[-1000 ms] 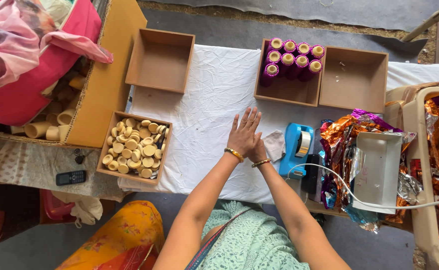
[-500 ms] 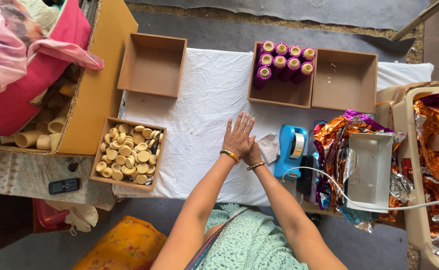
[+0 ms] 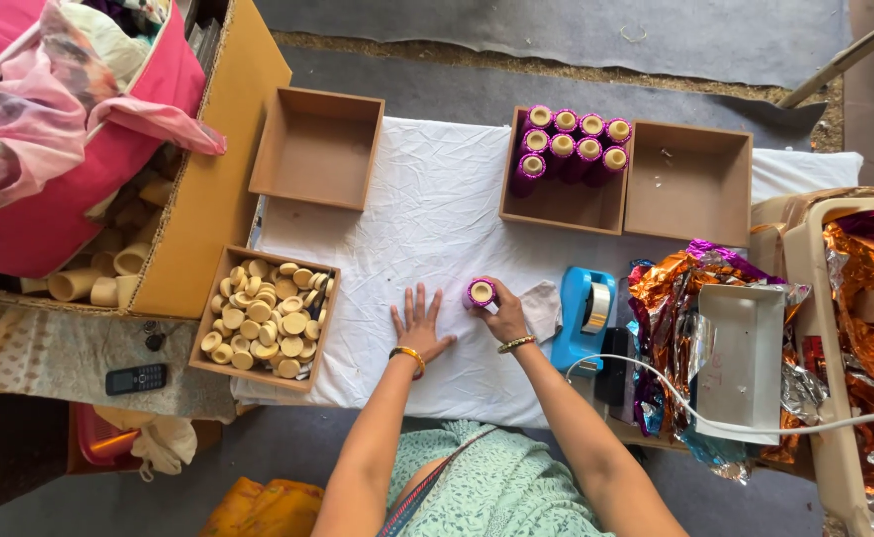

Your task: Wrapping small cylindrical tubes with foil paper and securing them with tape.

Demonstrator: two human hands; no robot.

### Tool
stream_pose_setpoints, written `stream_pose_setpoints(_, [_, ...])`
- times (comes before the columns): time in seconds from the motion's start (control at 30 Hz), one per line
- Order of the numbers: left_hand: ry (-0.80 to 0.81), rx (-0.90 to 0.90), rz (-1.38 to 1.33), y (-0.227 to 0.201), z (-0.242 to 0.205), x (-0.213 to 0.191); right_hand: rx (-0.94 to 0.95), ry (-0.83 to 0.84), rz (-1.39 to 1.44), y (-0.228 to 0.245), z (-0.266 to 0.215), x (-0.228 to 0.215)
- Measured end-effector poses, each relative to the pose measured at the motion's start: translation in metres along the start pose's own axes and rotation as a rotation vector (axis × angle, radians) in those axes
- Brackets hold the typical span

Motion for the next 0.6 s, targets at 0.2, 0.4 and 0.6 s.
stream_pose_setpoints(0.2, [0.191, 0.033, 0.011, 0.002, -0.004, 0.007, -0.341, -0.342, -0.264, 0.072, 0.052, -0.075])
stream_pose_setpoints(0.4, [0.199, 0.021, 0.022, 0.001, -0.003, 0.005, -0.141, -0.544, -0.383, 0.057, 0.140, -0.165])
stream_pose_setpoints(0.6, [0.199, 0.006, 0.027, 0.002, -0.002, 0.008, -0.077, -0.479, -0.603, 0.000, 0.183, -0.168])
Point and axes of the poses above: each hand's wrist, its own z-axis towards the middle knuckle, its own x-axis out of the palm, y = z × x, the point moved 9 cm from there along z, towards the middle knuckle, and after that the axes turned 4 degrees about -y, right-handed, at the moved point
